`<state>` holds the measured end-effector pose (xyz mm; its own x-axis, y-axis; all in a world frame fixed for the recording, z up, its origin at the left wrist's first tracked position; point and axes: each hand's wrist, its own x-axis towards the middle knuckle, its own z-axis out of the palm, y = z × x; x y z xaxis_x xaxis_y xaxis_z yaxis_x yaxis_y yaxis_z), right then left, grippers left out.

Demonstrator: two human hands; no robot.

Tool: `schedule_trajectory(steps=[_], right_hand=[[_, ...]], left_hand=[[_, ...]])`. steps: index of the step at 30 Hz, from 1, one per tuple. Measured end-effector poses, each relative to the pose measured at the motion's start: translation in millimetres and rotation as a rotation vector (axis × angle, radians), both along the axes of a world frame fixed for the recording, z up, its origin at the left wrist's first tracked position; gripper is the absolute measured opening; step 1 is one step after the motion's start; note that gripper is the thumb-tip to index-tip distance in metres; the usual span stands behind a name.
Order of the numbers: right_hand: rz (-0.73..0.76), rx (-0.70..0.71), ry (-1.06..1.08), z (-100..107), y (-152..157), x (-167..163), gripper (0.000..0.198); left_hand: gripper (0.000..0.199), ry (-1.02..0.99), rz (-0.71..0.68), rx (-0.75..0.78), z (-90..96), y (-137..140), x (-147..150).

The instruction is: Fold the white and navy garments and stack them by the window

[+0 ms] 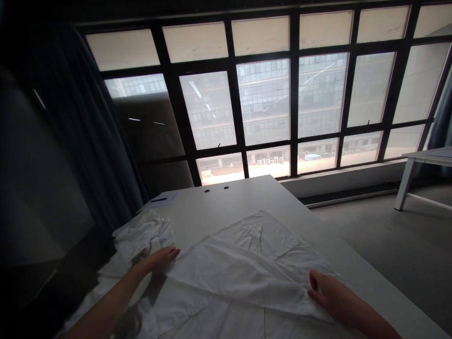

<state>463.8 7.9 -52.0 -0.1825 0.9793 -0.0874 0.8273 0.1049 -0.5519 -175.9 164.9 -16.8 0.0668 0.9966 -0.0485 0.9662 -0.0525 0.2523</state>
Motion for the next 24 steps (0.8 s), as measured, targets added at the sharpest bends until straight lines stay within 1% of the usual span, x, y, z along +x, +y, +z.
schedule_trajectory(steps=[3, 4, 7, 11, 14, 18, 21, 22, 24], right_hand=[[0.004, 0.002, -0.003, -6.5, 2.1, 4.0, 0.016], [0.006, 0.0, -0.003, -7.9, 2.7, 5.2, 0.016], [-0.003, -0.017, 0.007, -8.1, 3.9, 6.9, 0.013], [-0.021, -0.031, 0.014, 0.0, 2.9, 4.1, 0.012], [-0.02, -0.034, 0.007, 7.2, 1.1, 0.9, 0.014], [-0.02, -0.034, 0.024, 9.9, -0.3, -1.4, 0.015], [-0.015, -0.028, 0.013, 5.6, 0.9, -0.9, 0.015], [-0.008, -0.027, 0.007, 3.5, 1.7, -0.3, 0.016], [0.006, -0.033, -0.003, -0.2, 3.1, 1.2, 0.017]], left_hand=[[0.032, -0.015, -0.061, -0.081, 0.5, -11.6, -16.7], [0.032, -0.018, -0.069, -0.087, -0.7, -14.5, -19.9], [0.029, -0.025, -0.064, -0.06, -7.3, -19.5, -22.4], [0.03, -0.051, -0.033, 0.022, -16.2, -22.1, -16.2], [0.033, -0.092, -0.016, 0.053, -17.4, -27.1, -16.7], [0.028, -0.174, -0.025, 0.037, -14.8, -39.8, -32.4], [0.048, -0.228, -0.014, 0.082, -15.6, -49.7, -45.0], [0.051, -0.237, -0.009, 0.113, -16.5, -52.2, -47.4], [0.049, -0.236, -0.006, 0.175, -18.3, -55.5, -48.8]])
